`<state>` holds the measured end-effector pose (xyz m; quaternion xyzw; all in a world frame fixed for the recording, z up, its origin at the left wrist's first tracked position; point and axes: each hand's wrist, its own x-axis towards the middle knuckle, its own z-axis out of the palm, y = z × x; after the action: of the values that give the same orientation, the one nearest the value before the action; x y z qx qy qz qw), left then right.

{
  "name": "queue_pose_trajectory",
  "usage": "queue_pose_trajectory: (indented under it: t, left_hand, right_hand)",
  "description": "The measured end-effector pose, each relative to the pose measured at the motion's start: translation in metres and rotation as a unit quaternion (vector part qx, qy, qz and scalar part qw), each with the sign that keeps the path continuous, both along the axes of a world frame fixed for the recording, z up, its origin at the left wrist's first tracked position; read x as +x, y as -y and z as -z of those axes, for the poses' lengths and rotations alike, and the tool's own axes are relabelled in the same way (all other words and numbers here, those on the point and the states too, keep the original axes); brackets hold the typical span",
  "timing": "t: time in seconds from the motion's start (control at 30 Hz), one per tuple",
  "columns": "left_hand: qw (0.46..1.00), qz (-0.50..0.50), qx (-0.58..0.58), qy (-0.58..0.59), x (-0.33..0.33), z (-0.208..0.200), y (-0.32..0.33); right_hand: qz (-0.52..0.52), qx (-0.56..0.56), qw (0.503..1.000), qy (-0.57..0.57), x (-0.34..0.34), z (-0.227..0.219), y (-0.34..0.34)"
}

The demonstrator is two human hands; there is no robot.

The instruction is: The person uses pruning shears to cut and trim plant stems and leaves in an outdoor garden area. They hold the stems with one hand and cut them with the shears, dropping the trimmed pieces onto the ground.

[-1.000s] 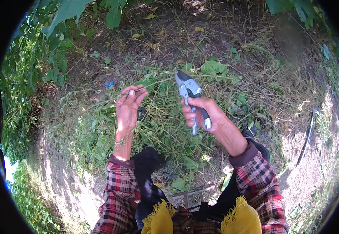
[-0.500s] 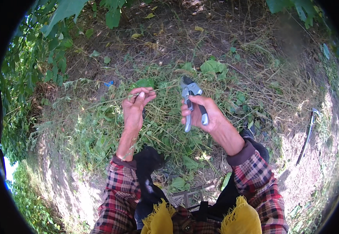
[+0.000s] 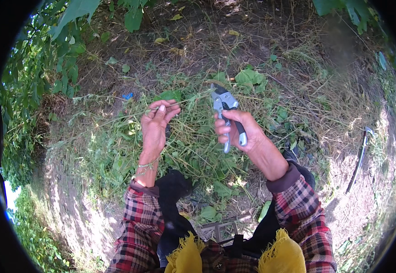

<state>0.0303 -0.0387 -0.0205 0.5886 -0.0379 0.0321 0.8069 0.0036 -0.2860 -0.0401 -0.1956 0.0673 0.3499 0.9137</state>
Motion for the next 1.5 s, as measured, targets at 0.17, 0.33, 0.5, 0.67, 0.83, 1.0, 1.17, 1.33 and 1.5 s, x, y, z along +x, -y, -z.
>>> queue_pose_trajectory:
  t: [0.17,0.33,0.5,0.67,0.83,1.0,1.17,1.33,1.5]
  left_hand:
    - [0.999,-0.032,0.023,-0.001,0.001,0.001,-0.008]
    - [0.994,-0.097,0.053,0.005,0.006,0.004,-0.015]
    - [0.994,-0.113,0.01,0.002,0.005,0.006,-0.02]
    - [0.992,-0.103,-0.039,-0.059,0.005,0.005,-0.019]
    - [0.99,-0.087,-0.078,-0.076,0.006,0.009,-0.02]
    - [0.991,-0.093,-0.051,-0.084,0.003,0.007,-0.01]
    - [0.99,-0.088,-0.058,-0.089,0.003,0.007,-0.009]
    - [0.992,-0.067,-0.063,-0.086,0.002,0.01,-0.007]
    - [0.992,-0.038,-0.073,-0.099,0.001,0.01,-0.001]
  right_hand:
    - [0.019,-0.04,0.999,-0.006,-0.002,-0.003,-0.003]
    - [0.107,-0.397,0.905,0.106,-0.003,0.0,-0.008]
    - [-0.037,-0.36,0.916,0.174,-0.016,-0.007,-0.013]
    - [-0.13,-0.305,0.924,0.189,-0.02,-0.007,-0.018]
    - [-0.123,-0.239,0.95,0.159,-0.018,-0.004,-0.022]
    - [-0.119,-0.189,0.964,0.145,-0.018,-0.004,-0.018]
    - [-0.139,-0.146,0.971,0.129,-0.016,-0.004,-0.019]
    - [-0.128,-0.132,0.977,0.111,-0.015,-0.002,-0.019]
    - [-0.088,-0.177,0.974,0.113,-0.013,-0.002,-0.019]
